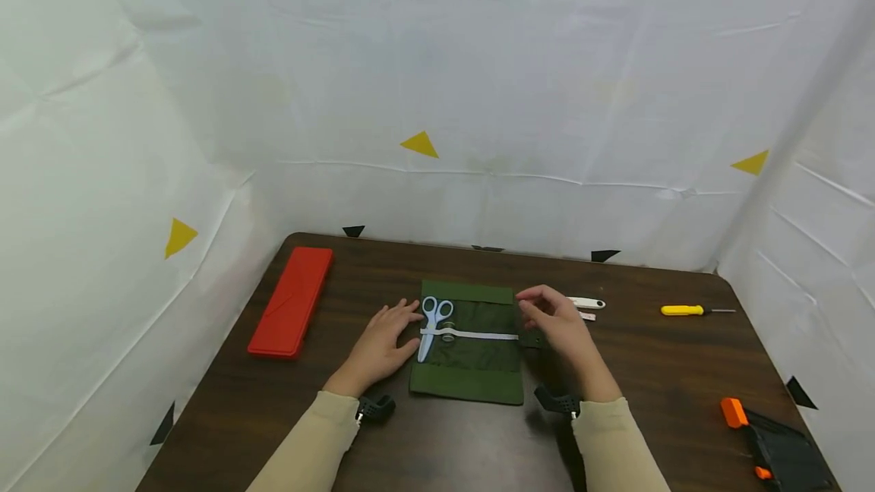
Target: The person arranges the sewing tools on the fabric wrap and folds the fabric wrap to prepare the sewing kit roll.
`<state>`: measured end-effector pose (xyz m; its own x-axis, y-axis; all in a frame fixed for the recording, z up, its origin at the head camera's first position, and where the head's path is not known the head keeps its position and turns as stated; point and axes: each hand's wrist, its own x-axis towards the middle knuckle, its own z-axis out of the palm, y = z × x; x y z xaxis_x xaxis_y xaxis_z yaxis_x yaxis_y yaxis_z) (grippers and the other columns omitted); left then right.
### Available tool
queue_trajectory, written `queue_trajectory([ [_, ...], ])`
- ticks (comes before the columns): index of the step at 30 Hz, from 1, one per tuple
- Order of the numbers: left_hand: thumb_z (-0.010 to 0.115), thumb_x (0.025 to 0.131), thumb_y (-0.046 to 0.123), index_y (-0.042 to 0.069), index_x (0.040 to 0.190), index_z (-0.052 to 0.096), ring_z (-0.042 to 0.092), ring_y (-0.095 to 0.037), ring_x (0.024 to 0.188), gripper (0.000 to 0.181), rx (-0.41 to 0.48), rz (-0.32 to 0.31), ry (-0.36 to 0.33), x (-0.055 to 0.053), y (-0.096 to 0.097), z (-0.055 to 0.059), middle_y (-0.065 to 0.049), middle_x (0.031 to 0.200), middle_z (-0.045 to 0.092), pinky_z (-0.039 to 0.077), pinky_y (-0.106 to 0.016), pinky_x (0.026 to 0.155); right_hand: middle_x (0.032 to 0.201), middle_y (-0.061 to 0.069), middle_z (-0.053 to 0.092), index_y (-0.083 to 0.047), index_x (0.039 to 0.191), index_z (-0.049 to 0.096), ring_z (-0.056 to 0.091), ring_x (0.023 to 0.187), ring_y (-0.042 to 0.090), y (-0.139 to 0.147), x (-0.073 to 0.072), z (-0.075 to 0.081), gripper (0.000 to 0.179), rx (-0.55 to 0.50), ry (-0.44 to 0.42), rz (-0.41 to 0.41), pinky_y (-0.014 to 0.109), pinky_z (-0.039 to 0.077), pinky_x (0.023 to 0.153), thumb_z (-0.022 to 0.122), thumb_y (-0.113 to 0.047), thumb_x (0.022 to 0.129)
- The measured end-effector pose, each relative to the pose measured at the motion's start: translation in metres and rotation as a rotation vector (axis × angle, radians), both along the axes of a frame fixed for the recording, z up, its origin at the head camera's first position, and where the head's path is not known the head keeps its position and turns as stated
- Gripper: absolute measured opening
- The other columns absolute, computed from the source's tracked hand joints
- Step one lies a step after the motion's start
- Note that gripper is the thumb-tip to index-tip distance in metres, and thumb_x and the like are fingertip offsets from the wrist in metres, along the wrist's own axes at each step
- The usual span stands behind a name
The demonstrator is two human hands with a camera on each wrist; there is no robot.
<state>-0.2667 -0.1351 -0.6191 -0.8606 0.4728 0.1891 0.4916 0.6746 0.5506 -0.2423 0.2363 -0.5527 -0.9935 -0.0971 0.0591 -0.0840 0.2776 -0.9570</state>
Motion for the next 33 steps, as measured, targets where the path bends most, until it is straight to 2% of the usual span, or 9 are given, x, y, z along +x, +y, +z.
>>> queue_trajectory([
  [3, 0.072, 0.106, 0.028, 0.014, 0.15, 0.064, 0.037, -0.03, 0.165, 0.047, 0.001, 0.0, -0.003, 0.0, 0.002, 0.001, -0.004, 0.172, 0.048, 0.023, -0.059, 0.137, 0.118, 0.023, 0.067, 0.003, 0.134, 0.067, 0.068, 0.096, 0.021, 0.025, 0.002, 0.006, 0.039, -0.01, 0.007, -0.1, 0.028, 0.065, 0.086, 0.067, -0.028, 0.111],
  [8, 0.071, 0.107, 0.03, 0.016, 0.152, 0.063, 0.035, -0.026, 0.166, 0.048, -0.017, 0.007, -0.023, 0.0, 0.004, 0.002, -0.002, 0.173, 0.046, 0.021, -0.056, 0.138, 0.115, -0.002, 0.069, -0.001, 0.136, 0.066, 0.07, 0.099, 0.019, 0.065, 0.007, 0.014, 0.042, -0.021, -0.019, -0.223, 0.024, 0.064, 0.087, 0.068, -0.034, 0.11],
  [10, 0.071, 0.107, 0.03, 0.016, 0.152, 0.063, 0.035, -0.026, 0.166, 0.048, -0.022, 0.004, -0.02, -0.001, 0.004, 0.0, -0.002, 0.173, 0.046, 0.022, -0.056, 0.138, 0.115, -0.008, 0.068, -0.003, 0.137, 0.066, 0.07, 0.1, 0.017, 0.08, 0.009, 0.016, 0.042, -0.002, -0.037, -0.257, 0.023, 0.064, 0.087, 0.067, -0.035, 0.11],
  [16, 0.072, 0.106, 0.03, 0.017, 0.151, 0.063, 0.036, -0.026, 0.166, 0.047, -0.015, -0.007, -0.005, -0.005, 0.005, -0.004, -0.004, 0.173, 0.046, 0.022, -0.057, 0.138, 0.12, 0.004, 0.067, -0.003, 0.145, 0.062, 0.069, 0.1, 0.015, 0.118, 0.004, 0.008, 0.053, 0.084, -0.101, -0.359, 0.021, 0.063, 0.087, 0.065, -0.042, 0.11],
  [21, 0.072, 0.106, 0.031, 0.016, 0.15, 0.063, 0.036, -0.027, 0.165, 0.047, -0.013, -0.011, -0.005, -0.005, 0.005, -0.005, -0.004, 0.173, 0.047, 0.023, -0.058, 0.137, 0.113, -0.002, 0.067, -0.002, 0.143, 0.063, 0.067, 0.097, 0.012, 0.137, -0.002, -0.012, 0.052, 0.086, -0.185, -0.406, 0.02, 0.063, 0.082, 0.066, -0.041, 0.109],
  [24, 0.072, 0.106, 0.031, 0.016, 0.15, 0.064, 0.036, -0.027, 0.166, 0.047, -0.008, -0.003, -0.002, -0.006, 0.004, -0.004, -0.004, 0.173, 0.047, 0.023, -0.058, 0.137, 0.113, -0.002, 0.067, -0.003, 0.143, 0.063, 0.066, 0.095, 0.011, 0.143, -0.008, -0.02, 0.053, 0.108, -0.214, -0.402, 0.021, 0.063, 0.079, 0.066, -0.043, 0.109],
  [28, 0.071, 0.107, 0.033, 0.017, 0.15, 0.064, 0.034, -0.026, 0.166, 0.046, -0.007, 0.013, -0.007, -0.007, 0.0, -0.005, -0.002, 0.173, 0.046, 0.021, -0.057, 0.138, 0.123, 0.007, 0.068, -0.005, 0.146, 0.061, 0.063, 0.098, 0.013, 0.143, -0.016, -0.021, 0.058, 0.152, -0.241, -0.359, 0.022, 0.062, 0.079, 0.064, -0.049, 0.109],
  [33, 0.072, 0.106, 0.031, 0.016, 0.149, 0.064, 0.036, -0.028, 0.166, 0.046, -0.01, -0.001, -0.004, -0.006, -0.001, -0.003, -0.005, 0.172, 0.048, 0.022, -0.058, 0.137, 0.128, 0.013, 0.066, -0.006, 0.149, 0.06, 0.063, 0.102, 0.016, 0.14, -0.013, -0.02, 0.058, 0.181, -0.257, -0.328, 0.02, 0.062, 0.081, 0.064, -0.048, 0.11],
])
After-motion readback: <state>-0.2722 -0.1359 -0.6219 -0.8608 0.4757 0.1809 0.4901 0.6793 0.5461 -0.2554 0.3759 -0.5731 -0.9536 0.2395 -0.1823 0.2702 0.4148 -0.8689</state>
